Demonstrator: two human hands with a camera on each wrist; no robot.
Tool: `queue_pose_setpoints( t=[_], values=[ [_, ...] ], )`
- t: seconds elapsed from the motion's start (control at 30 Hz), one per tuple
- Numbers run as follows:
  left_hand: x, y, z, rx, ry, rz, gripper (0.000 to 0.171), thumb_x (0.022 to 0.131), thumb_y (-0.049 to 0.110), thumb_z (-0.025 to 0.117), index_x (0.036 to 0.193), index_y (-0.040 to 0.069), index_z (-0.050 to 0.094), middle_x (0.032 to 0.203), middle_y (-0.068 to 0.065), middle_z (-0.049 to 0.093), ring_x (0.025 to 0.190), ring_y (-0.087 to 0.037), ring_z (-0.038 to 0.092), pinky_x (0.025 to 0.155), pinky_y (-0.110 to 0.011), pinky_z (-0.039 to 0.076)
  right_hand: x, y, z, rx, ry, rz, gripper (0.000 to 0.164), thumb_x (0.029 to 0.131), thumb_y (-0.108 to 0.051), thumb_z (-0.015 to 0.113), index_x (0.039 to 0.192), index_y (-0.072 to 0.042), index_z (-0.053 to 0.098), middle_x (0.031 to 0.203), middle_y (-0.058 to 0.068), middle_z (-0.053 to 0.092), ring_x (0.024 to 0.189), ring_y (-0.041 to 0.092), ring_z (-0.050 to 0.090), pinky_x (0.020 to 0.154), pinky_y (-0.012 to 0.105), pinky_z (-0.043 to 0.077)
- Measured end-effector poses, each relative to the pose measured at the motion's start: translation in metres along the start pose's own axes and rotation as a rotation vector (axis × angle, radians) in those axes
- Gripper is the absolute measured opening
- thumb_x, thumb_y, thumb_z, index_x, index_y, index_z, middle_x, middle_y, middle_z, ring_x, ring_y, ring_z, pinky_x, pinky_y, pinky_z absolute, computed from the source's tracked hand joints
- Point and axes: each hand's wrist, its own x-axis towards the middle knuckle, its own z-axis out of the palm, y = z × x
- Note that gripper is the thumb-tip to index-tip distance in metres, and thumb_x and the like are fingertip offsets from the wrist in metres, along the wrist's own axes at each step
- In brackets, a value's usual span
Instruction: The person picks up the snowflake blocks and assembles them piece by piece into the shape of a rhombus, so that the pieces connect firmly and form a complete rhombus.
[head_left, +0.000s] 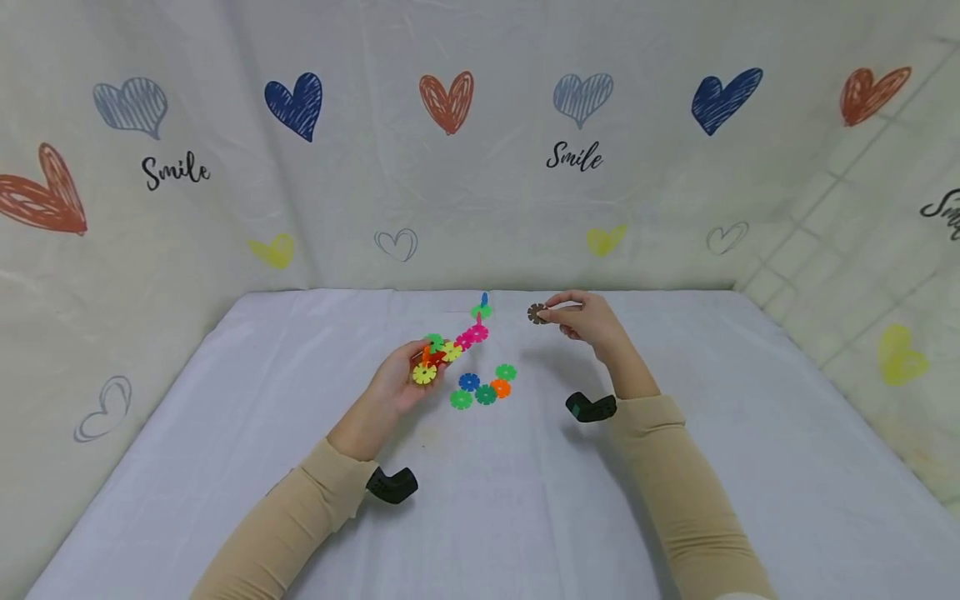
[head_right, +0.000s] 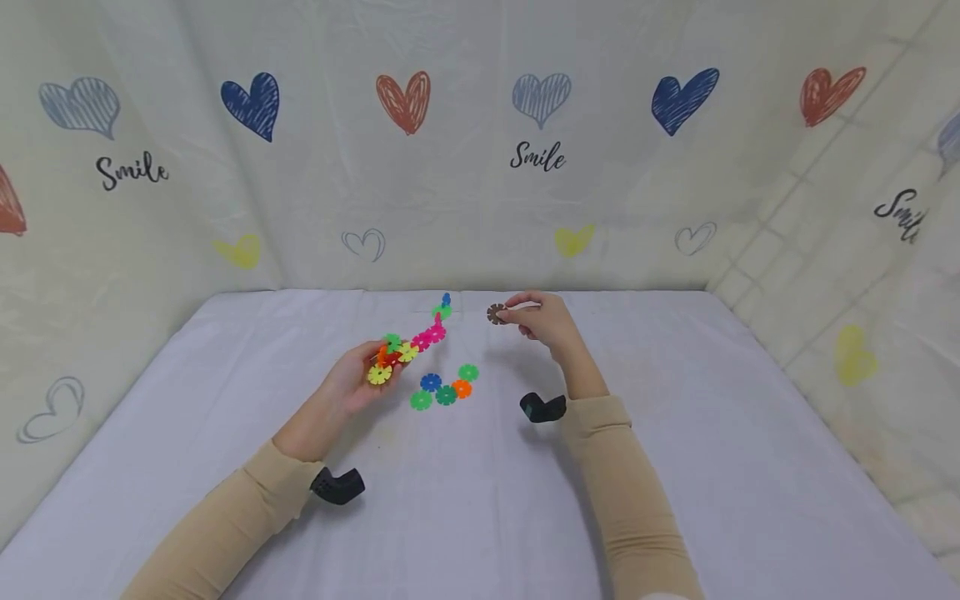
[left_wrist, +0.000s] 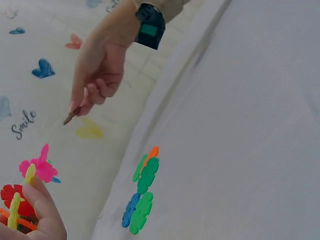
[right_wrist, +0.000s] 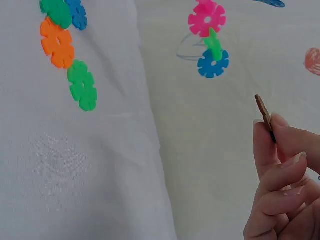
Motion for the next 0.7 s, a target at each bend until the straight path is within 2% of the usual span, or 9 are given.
queue_pose_setpoints(
  t=[0.17,0.3,0.43,0.7],
  values=[
    [-0.001,-0.005,0.000,0.045,-0.049,-0.004,0.050,0.110,0.020,0.048,0.157,0.012,0.032,0.154,-0.011,0.033,0.134,-0.027,0.039,0.082,-0.024,0.057,-0.009,-0.011,0.008,-0.010,0.000,-0.039,0.035,0.095,-0.022,0.077,0.122,-0.002,0.068,0.089,0.001,0.073,0.065,0.011,0.048,0.065,0.023,0.042],
    [-0.002,-0.012,0.002,0.167,-0.100,0.015,0.051,0.111,0.020,0.045,0.159,0.011,0.030,0.155,-0.013,0.034,0.130,-0.026,0.041,0.079,-0.021,0.056,-0.018,-0.022,0.018,-0.023,-0.011,-0.093,0.034,0.097,-0.022,0.074,0.124,-0.002,0.071,0.095,0.006,0.072,0.068,0.014,0.048,0.064,0.023,0.040],
    [-0.001,-0.017,0.004,0.250,-0.084,0.023,0.050,0.110,0.021,0.047,0.157,0.010,0.034,0.151,-0.015,0.036,0.117,-0.023,0.046,0.071,-0.018,0.054,-0.024,-0.032,0.026,-0.046,-0.021,-0.127,0.031,0.096,-0.021,0.075,0.121,-0.002,0.073,0.093,0.006,0.071,0.069,0.016,0.049,0.064,0.024,0.042],
    [-0.003,-0.021,0.008,0.292,-0.080,0.027,0.042,0.109,0.021,0.049,0.148,0.005,0.044,0.137,-0.015,0.047,0.101,-0.019,0.052,0.067,-0.017,0.053,-0.026,-0.037,0.038,-0.069,-0.050,-0.151,0.027,0.095,-0.016,0.076,0.116,-0.001,0.073,0.088,0.014,0.070,0.059,0.014,0.044,0.057,0.023,0.037]
  ],
)
